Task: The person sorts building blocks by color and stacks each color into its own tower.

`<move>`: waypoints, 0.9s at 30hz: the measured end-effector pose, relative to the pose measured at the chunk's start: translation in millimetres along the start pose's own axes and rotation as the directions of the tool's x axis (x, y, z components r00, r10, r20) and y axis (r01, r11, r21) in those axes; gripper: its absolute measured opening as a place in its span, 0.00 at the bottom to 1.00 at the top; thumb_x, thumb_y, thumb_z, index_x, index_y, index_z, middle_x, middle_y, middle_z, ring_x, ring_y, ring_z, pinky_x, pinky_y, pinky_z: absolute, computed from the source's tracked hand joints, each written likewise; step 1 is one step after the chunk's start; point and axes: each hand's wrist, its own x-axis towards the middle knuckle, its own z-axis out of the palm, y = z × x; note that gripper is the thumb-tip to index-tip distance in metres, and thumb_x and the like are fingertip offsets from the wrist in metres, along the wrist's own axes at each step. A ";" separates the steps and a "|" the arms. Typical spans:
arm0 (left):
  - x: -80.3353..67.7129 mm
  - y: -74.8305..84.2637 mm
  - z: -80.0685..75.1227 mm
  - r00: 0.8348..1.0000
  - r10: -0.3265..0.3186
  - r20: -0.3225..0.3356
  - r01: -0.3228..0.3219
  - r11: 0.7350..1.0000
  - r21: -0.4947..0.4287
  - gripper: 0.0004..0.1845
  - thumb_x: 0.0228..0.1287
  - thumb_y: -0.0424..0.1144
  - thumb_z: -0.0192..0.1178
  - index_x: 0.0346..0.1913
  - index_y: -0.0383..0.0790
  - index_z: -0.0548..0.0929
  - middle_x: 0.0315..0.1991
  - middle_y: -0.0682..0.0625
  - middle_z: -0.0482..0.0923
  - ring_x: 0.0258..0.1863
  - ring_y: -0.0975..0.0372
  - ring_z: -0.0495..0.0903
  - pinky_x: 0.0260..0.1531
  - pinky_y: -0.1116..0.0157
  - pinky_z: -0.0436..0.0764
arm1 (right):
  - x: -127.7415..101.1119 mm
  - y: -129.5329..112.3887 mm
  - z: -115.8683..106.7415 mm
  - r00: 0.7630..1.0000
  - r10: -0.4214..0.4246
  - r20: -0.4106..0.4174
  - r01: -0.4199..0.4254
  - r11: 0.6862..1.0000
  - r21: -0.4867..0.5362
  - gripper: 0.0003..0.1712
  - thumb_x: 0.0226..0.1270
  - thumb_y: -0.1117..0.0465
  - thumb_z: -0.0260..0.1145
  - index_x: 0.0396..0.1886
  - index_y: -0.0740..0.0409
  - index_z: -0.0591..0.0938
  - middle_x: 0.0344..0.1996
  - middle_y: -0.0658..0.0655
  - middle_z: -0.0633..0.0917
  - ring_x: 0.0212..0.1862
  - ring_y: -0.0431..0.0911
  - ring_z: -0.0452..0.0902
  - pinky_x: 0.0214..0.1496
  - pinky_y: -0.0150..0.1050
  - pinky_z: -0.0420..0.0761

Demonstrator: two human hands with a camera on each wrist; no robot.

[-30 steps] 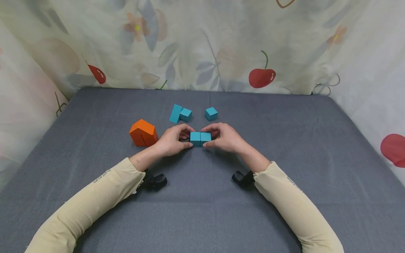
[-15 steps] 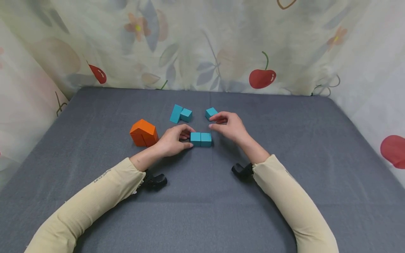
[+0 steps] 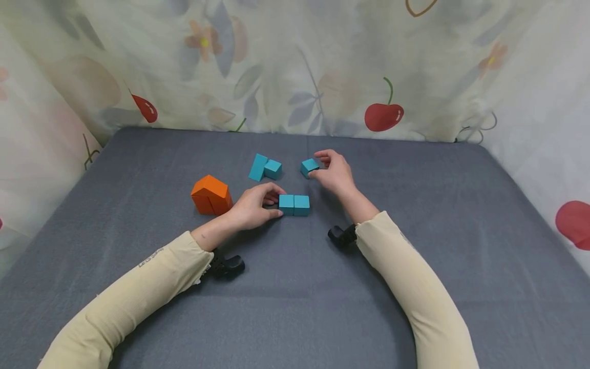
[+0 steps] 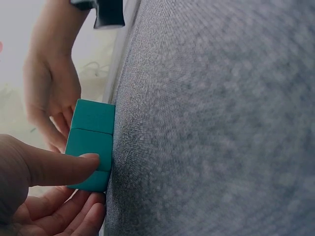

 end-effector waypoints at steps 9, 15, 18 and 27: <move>-0.5 -0.3 0.5 1.000 0.013 0.001 -0.013 1.000 0.002 0.19 0.62 0.31 0.63 0.56 0.37 0.76 0.54 0.42 0.75 0.54 0.53 0.74 0.58 0.60 0.75 | 12.2 1.9 2.2 0.990 0.006 0.144 0.000 0.999 -0.038 0.40 0.66 0.65 0.62 0.75 0.53 0.57 0.73 0.61 0.59 0.74 0.56 0.54 0.72 0.54 0.62; -0.8 -0.9 -0.3 1.000 0.020 0.000 -0.020 1.000 0.000 0.19 0.62 0.31 0.63 0.57 0.37 0.76 0.55 0.42 0.75 0.54 0.53 0.75 0.58 0.60 0.75 | 17.0 1.3 2.9 0.983 0.002 0.181 0.006 0.999 -0.048 0.40 0.67 0.66 0.61 0.76 0.53 0.56 0.74 0.61 0.58 0.74 0.56 0.52 0.72 0.54 0.62; -0.9 -0.9 -0.3 1.000 0.019 -0.002 -0.019 1.000 0.000 0.19 0.62 0.31 0.63 0.56 0.37 0.76 0.55 0.43 0.75 0.54 0.53 0.74 0.58 0.60 0.75 | 18.6 0.8 3.9 0.985 0.011 0.175 -0.002 0.999 -0.051 0.36 0.68 0.67 0.60 0.74 0.55 0.60 0.72 0.62 0.61 0.73 0.56 0.56 0.71 0.53 0.64; 0.4 -0.9 -0.1 1.000 0.019 -0.006 -0.019 1.000 0.003 0.19 0.62 0.31 0.63 0.56 0.37 0.76 0.54 0.42 0.75 0.54 0.53 0.75 0.58 0.60 0.75 | 18.2 4.5 5.8 0.996 0.039 0.081 -0.034 0.997 -0.068 0.24 0.65 0.65 0.64 0.61 0.60 0.74 0.59 0.64 0.76 0.61 0.56 0.70 0.63 0.50 0.72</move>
